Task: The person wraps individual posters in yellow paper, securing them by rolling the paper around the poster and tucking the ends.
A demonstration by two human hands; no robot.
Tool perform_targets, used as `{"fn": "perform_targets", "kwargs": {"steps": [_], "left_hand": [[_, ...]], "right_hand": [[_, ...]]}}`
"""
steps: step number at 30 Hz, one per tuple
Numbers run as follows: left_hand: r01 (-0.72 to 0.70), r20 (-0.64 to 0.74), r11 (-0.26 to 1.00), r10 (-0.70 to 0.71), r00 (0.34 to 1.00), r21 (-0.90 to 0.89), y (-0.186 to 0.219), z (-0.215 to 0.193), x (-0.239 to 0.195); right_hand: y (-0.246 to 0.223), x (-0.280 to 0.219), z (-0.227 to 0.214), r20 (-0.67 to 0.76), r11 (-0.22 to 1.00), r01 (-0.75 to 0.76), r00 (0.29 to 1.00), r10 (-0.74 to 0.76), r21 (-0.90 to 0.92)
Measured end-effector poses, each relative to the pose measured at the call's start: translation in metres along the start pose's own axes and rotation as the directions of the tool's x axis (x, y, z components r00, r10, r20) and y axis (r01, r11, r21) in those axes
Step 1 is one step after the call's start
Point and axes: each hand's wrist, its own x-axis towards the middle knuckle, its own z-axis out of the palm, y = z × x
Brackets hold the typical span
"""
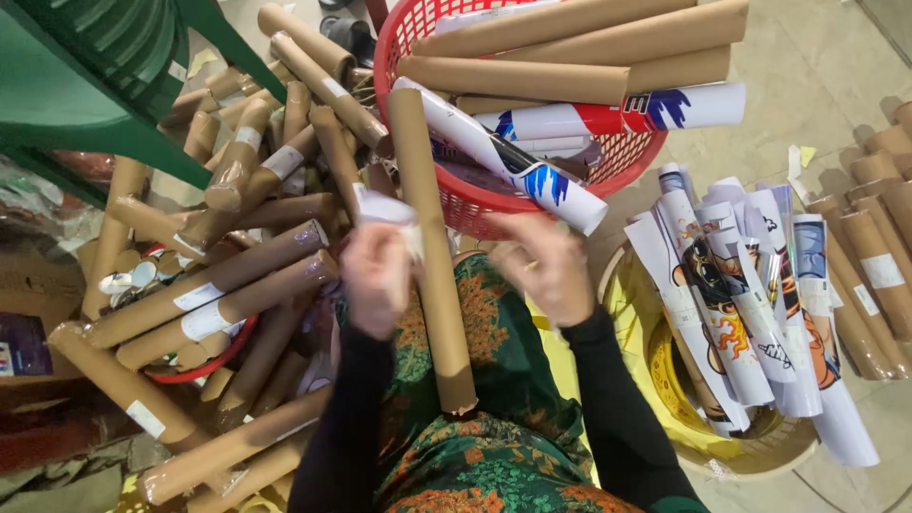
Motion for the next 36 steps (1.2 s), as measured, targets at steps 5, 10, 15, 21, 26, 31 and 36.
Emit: {"fn": "perform_targets", "kwargs": {"steps": [5, 10, 15, 21, 26, 31, 36], "left_hand": [[-0.08, 0.163, 0.969, 0.042, 0.986, 0.235, 0.022, 0.058, -0.042], [-0.399, 0.3, 0.798, 0.286, 0.91, 0.452, 0.016, 0.058, -0.071], [-0.472, 0.324, 0.65, 0.344, 0.882, 0.596, -0.024, 0.06, -0.068], [-0.324, 0.246, 0.561, 0.212, 0.946, 0.762, -0.073, 0.055, -0.049], [-0.028, 0.101, 0.742, -0.053, 0.994, 0.669, -0.086, 0.042, -0.041], [0.106, 0.103, 0.967, -0.132, 0.986, 0.231, -0.087, 0.028, -0.034], [0.487, 0.332, 0.742, -0.365, 0.87, -0.46, -0.108, 0.022, -0.03]], "right_hand": [[0.033, -0.002, 0.073, 0.259, 0.727, -0.197, 0.965, 0.027, 0.658], [0.097, 0.017, 0.109, 0.42, 0.445, -0.48, 0.877, 0.232, 0.756], [0.119, 0.023, 0.125, 0.481, 0.492, -0.528, 0.846, 0.232, 0.692], [0.117, 0.023, 0.13, 0.445, 0.579, -0.524, 0.848, 0.287, 0.624], [0.102, 0.021, 0.133, 0.437, 0.612, -0.463, 0.876, 0.204, 0.641], [0.085, 0.025, 0.139, 0.315, 0.713, -0.342, 0.932, 0.177, 0.612], [0.073, 0.023, 0.147, 0.459, 0.3, -0.466, 0.883, 0.099, 0.832]]}}
